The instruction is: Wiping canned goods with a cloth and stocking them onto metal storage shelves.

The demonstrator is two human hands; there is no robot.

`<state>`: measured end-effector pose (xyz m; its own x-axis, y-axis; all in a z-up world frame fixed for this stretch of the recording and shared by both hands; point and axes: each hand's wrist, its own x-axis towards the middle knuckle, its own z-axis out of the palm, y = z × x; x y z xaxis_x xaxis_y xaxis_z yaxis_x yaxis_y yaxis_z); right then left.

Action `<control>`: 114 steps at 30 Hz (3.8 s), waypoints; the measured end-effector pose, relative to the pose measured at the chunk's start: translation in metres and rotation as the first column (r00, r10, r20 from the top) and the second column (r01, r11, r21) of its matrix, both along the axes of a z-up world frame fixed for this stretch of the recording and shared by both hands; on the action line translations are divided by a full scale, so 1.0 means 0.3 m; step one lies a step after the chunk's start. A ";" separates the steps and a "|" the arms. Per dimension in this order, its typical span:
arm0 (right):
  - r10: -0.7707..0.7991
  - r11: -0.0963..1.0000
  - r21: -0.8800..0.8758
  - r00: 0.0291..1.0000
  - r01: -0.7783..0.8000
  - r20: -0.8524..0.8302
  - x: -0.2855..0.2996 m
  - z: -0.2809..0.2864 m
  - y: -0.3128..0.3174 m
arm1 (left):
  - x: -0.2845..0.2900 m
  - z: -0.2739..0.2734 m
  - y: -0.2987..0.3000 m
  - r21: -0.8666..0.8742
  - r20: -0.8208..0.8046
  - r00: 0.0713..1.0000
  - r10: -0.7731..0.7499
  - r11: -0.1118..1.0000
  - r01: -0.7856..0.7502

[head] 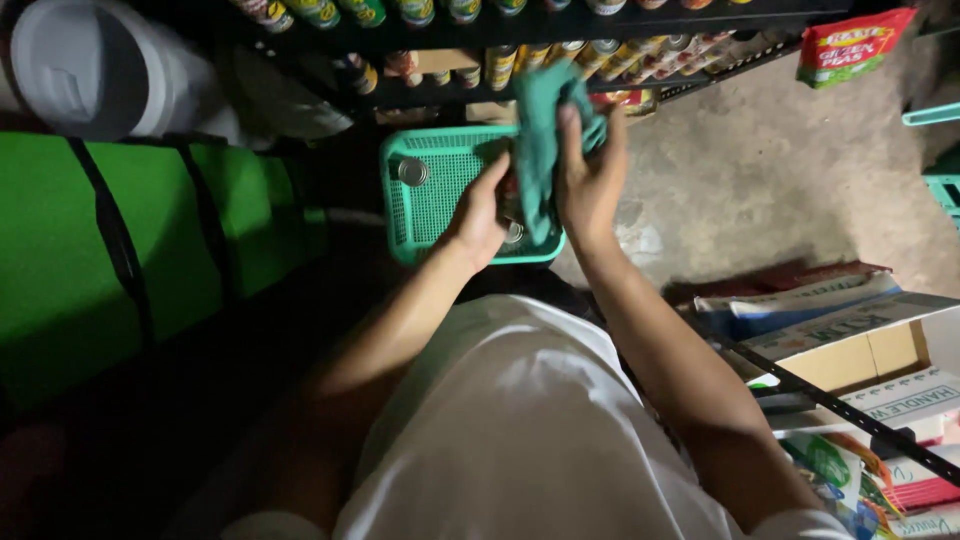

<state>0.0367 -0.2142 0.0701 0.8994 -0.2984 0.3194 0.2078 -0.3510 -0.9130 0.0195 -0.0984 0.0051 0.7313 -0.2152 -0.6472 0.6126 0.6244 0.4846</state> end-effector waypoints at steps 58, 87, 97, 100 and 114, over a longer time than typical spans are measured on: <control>0.305 0.856 -0.393 0.942 -0.336 -0.140 -0.067 0.091 -0.100 | 0.075 0.081 -0.006 -0.144 0.016 0.993 0.115 0.983 -0.111; 0.197 0.967 -0.133 0.967 -0.219 -0.161 -0.024 0.065 -0.202 | 0.128 0.266 0.093 0.591 0.657 0.670 -0.346 0.788 -0.173; 0.502 0.850 -0.135 0.861 -0.509 -0.086 -0.015 0.150 -0.124 | 0.111 0.200 0.079 0.733 0.676 0.538 -0.504 0.538 -0.417; 0.400 0.899 -0.155 0.912 -0.411 -0.096 -0.001 0.153 -0.138 | 0.079 0.077 0.074 0.791 0.602 0.591 -0.537 0.506 -0.346; 0.433 0.898 -0.039 0.895 -0.439 -0.106 -0.028 0.095 -0.095 | 0.115 0.263 0.072 0.728 0.679 0.513 -0.525 0.573 -0.377</control>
<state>0.0282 -0.2428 0.0986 0.9611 0.1475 0.2336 0.2685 -0.2993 -0.9156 0.0540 -0.0768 0.0840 0.9554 -0.1005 0.2777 -0.2948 -0.2686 0.9170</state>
